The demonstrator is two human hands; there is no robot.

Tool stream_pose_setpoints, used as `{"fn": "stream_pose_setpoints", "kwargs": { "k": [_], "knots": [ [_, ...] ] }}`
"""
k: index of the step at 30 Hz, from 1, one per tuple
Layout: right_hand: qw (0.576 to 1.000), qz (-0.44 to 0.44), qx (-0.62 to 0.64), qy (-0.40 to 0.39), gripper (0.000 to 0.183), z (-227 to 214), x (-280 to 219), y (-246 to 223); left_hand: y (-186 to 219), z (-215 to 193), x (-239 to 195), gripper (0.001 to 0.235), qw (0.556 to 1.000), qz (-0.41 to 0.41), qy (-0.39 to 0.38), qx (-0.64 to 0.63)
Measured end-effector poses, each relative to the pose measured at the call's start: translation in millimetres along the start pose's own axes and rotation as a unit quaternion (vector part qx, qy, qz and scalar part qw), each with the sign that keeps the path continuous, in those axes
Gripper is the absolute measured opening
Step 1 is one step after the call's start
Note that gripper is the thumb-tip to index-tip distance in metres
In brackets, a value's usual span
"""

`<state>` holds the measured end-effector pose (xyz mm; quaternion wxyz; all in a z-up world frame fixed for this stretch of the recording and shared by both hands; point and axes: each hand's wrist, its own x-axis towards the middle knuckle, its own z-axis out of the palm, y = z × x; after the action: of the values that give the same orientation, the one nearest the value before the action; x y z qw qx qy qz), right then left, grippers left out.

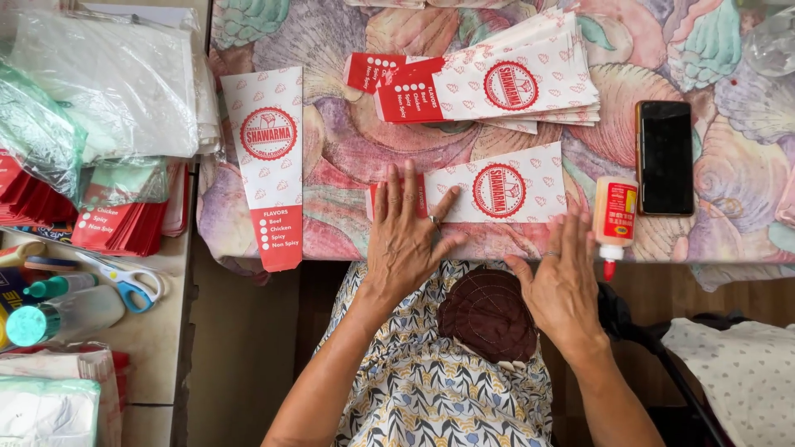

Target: Arranging, stacking, and applying glue to paper shawarma bags on a table.

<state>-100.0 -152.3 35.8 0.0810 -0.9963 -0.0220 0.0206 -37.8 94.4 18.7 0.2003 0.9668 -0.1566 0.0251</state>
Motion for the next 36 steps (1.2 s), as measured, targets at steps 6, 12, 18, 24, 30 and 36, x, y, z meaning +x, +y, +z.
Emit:
{"fn": "stream_pose_setpoints", "kwargs": {
  "k": [6, 12, 18, 24, 30, 36],
  "knots": [
    [0.993, -0.044, 0.056, 0.094, 0.077, -40.5, 38.5, -21.7, 9.6, -13.3, -13.6, 0.077, 0.997, 0.070, 0.035, -0.006],
    [0.972, -0.115, 0.098, 0.181, 0.041, -29.6, 131.6, -1.7, -19.2, 29.8, -40.3, 0.018, 0.979, 0.169, 0.102, 0.049],
    [0.957, -0.214, 0.091, 0.174, 0.046, 6.4, 194.3, 9.3, -50.9, -42.3, -29.7, 0.040, 0.971, -0.019, 0.230, 0.067],
    [0.936, -0.198, 0.003, 0.291, 0.019, 5.4, 144.9, -5.7, -124.1, -99.5, -32.2, 0.026, 0.879, -0.252, 0.318, -0.251],
    [0.949, -0.219, 0.065, 0.219, 0.022, 14.7, 61.3, -29.6, -167.1, -57.7, -22.6, 0.033, 0.900, -0.312, 0.250, 0.177],
    [0.946, -0.079, 0.042, 0.312, 0.029, -27.3, 36.9, 45.6, -60.5, -72.5, -2.8, 0.032, 0.926, -0.133, 0.154, -0.317]
  ]
}}
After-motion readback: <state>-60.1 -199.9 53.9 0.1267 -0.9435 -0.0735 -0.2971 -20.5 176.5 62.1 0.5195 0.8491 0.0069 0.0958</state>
